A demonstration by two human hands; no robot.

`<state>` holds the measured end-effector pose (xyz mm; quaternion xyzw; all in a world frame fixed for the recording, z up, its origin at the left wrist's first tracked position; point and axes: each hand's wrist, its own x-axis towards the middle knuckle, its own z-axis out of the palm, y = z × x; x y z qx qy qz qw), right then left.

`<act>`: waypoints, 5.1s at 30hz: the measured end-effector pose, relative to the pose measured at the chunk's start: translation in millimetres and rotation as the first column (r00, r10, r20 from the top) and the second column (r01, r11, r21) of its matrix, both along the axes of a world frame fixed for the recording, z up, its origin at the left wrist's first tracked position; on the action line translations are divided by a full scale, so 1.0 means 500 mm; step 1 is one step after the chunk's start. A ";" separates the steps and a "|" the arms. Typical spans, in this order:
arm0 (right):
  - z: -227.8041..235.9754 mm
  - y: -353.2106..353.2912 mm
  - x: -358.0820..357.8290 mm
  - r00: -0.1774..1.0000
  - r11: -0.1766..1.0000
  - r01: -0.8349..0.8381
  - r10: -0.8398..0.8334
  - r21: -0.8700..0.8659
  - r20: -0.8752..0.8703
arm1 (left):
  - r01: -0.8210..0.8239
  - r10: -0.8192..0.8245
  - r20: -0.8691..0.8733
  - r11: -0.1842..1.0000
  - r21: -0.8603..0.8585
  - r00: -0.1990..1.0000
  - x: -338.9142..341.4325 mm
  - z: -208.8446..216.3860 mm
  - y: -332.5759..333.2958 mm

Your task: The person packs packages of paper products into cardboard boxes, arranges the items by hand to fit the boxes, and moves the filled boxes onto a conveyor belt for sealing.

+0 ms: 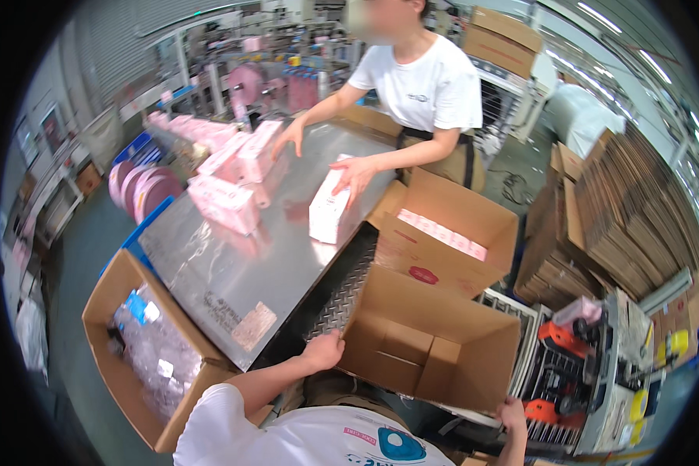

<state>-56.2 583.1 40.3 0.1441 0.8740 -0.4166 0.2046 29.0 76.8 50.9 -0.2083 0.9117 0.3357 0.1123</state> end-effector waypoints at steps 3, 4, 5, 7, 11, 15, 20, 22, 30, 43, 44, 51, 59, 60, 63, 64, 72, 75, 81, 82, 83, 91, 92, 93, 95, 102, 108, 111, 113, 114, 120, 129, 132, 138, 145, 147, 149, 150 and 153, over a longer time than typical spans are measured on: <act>-0.005 0.050 0.001 0.996 0.990 0.054 -0.062 -0.133 -0.059 | 0.013 -0.009 -0.051 0.998 0.063 0.999 0.023 -0.024 0.007; 0.008 0.053 -0.014 0.999 0.994 0.042 -0.045 -0.099 -0.021 | 0.030 -0.025 -0.070 0.997 0.077 0.997 0.038 -0.064 0.012; 0.017 0.056 -0.024 0.999 0.997 0.045 -0.044 -0.066 0.014 | 0.064 -0.056 -0.092 0.994 0.089 0.994 0.042 -0.065 0.019; -0.079 0.108 -0.065 0.996 0.993 -0.074 0.079 0.095 -0.047 | 0.091 -0.090 -0.037 0.995 0.042 0.995 0.034 -0.072 0.055; -0.112 0.096 -0.142 0.975 0.991 -0.014 0.044 0.137 -0.218 | 0.037 -0.025 -0.178 0.997 0.064 0.984 0.034 -0.128 0.034; 0.001 -0.014 -0.160 0.983 0.979 0.155 -0.139 -0.131 0.122 | -0.297 0.391 0.025 0.654 0.696 0.920 0.087 -0.208 -0.107; -0.067 -0.005 -0.149 0.999 0.954 -0.038 0.038 -0.297 -0.005 | -0.644 0.624 0.280 0.491 0.586 0.730 0.101 -0.331 -0.154; -0.046 -0.114 -0.124 0.984 0.925 -0.109 0.152 -0.364 0.093 | -0.847 0.915 0.046 0.350 0.401 0.400 0.200 -0.475 -0.202; -0.137 -0.281 -0.057 0.992 0.918 -0.084 0.115 -0.388 0.055 | -0.741 0.853 0.368 0.033 0.671 0.371 0.171 -0.451 -0.127; 0.107 -0.451 -0.195 0.776 0.858 -0.231 -0.123 -0.459 -0.619 | -0.078 -0.178 0.357 0.798 0.598 0.917 0.212 0.027 -0.345; 0.098 -0.492 -0.206 0.780 0.849 -0.295 -0.051 -0.439 -0.623 | 0.044 -0.165 0.277 0.916 0.399 0.947 0.181 0.057 -0.401; 0.132 -0.918 -0.187 0.708 0.625 -0.705 0.591 -0.334 -0.388 | 0.055 -0.029 0.057 0.842 -0.536 0.998 -0.007 0.157 -0.808; 0.240 -1.462 -0.256 -0.140 -0.087 -0.981 0.937 0.175 -0.320 | 0.256 -0.324 0.065 0.592 -0.764 0.944 -0.110 0.117 -1.065; 0.248 -1.528 -0.280 -0.149 -0.084 -0.978 0.920 0.191 -0.362 | 0.263 -0.334 0.054 0.623 -0.737 0.941 -0.123 0.123 -1.066; 0.221 -1.744 -0.385 -0.246 -0.060 -0.913 0.870 0.404 -0.426 | 0.276 -0.358 0.009 0.702 -0.656 0.934 -0.117 0.128 -1.087; 0.214 -1.817 -0.434 -0.393 -0.085 -0.802 0.820 0.591 -0.416 | 0.275 -0.371 -0.021 0.723 -0.634 0.929 -0.109 0.124 -1.097; 0.150 -2.199 -0.547 -0.336 -0.237 -0.189 0.927 0.953 0.164 | 0.293 -0.425 -0.113 0.769 -0.568 0.898 -0.043 0.130 -1.115; 0.187 -2.193 -0.416 -0.356 -0.393 -0.602 0.911 0.695 0.207 | 0.288 -0.381 -0.040 0.760 -0.582 0.924 0.020 0.128 -1.096; 0.199 -2.216 -0.259 -0.377 0.043 -0.720 0.814 0.692 -0.442 | 0.242 -0.353 -0.130 0.824 -0.512 0.927 0.128 0.154 -1.065; 0.200 -2.266 -0.302 -0.234 0.164 -0.661 0.883 0.733 -0.408 | 0.232 -0.332 -0.130 0.844 -0.484 0.934 0.129 0.162 -1.058; 0.186 -2.282 -0.330 -0.086 0.254 -0.651 0.912 0.715 -0.402 | 0.238 -0.331 -0.130 0.853 -0.464 0.935 0.132 0.173 -1.051; 0.137 -2.035 -0.298 -0.148 -0.065 -0.848 0.982 0.526 -0.115 | -0.318 0.199 -0.326 0.875 -0.365 0.924 0.209 0.169 -0.999; 0.135 -1.971 -0.275 -0.246 -0.172 -0.853 0.965 0.493 -0.088 | -0.330 0.217 -0.308 0.862 -0.385 0.926 0.223 0.152 -0.989; 0.142 -1.913 -0.265 -0.391 -0.301 -0.844 0.912 0.443 -0.125 | -0.338 0.231 -0.287 0.846 -0.413 0.930 0.231 0.147 -0.973; 0.151 -1.885 -0.287 -0.466 -0.401 -0.870 0.861 0.288 -0.206 | -0.338 0.252 -0.239 0.823 -0.457 0.938 0.232 0.131 -0.944; 0.141 -2.168 -0.471 -0.194 0.290 -0.500 0.880 0.816 -0.433 | -0.381 0.204 -0.353 0.732 -0.565 0.913 0.209 0.112 -0.925; 0.128 -2.070 -0.413 0.026 0.087 -0.738 0.995 0.670 -0.100 | -0.387 0.221 -0.334 0.702 -0.598 0.916 0.221 0.107 -0.924; 0.113 -1.875 -0.345 -0.082 -0.076 -0.832 0.997 0.550 0.014 | -0.410 0.251 -0.336 0.700 -0.585 0.908 0.231 0.107 -0.920; 0.131 -1.727 -0.289 -0.323 -0.147 -0.807 0.921 0.571 -0.219 | -0.397 0.278 -0.285 0.704 -0.589 0.917 0.231 0.107 -0.916; 0.168 -1.713 -0.289 -0.251 -0.185 -0.884 0.962 0.429 -0.103 | -0.387 0.298 -0.247 0.706 -0.593 0.922 0.232 0.108 -0.910; 0.231 -1.871 -0.354 -0.349 -0.033 -0.838 0.799 0.544 -0.490 | -0.398 0.339 -0.209 0.807 -0.437 0.917 0.256 0.137 -0.911; 0.173 -2.316 -0.394 -0.207 0.365 -0.469 0.840 0.805 -0.501 | -0.723 0.730 -0.614 0.594 0.353 0.301 0.318 0.059 -0.890; 0.117 -2.304 -0.461 0.122 0.383 -0.680 0.900 0.625 -0.419 | -0.531 0.898 -0.281 0.429 0.730 0.339 0.322 0.073 -0.898; 0.145 -2.030 -0.488 0.020 0.131 -0.830 0.978 0.542 -0.206 | -0.691 0.830 0.015 0.454 0.562 0.558 0.361 0.069 -0.920; 0.146 -1.711 -0.486 0.132 0.263 -0.929 0.893 -0.261 0.429 | -0.588 0.704 0.359 0.104 0.802 0.613 0.326 0.041 -0.991; 0.079 -1.640 -0.488 0.426 0.556 -0.743 0.823 -0.373 0.377 | -0.541 0.741 0.301 0.099 0.835 0.600 0.307 0.024 -0.988; 0.076 -1.568 -0.462 0.464 0.596 -0.648 0.803 -0.474 0.375 | -0.507 0.771 0.302 0.032 0.861 0.561 0.296 0.024 -0.963; 0.081 -1.530 -0.455 0.487 0.614 -0.593 0.789 -0.521 0.375 | -0.486 0.776 0.317 -0.016 0.874 0.545 0.287 0.029 -0.950; 0.119 -1.372 -0.451 0.675 0.698 -0.577 0.700 -0.424 0.235 | -0.442 0.784 0.256 0.026 0.897 0.566 0.237 0.064 -0.899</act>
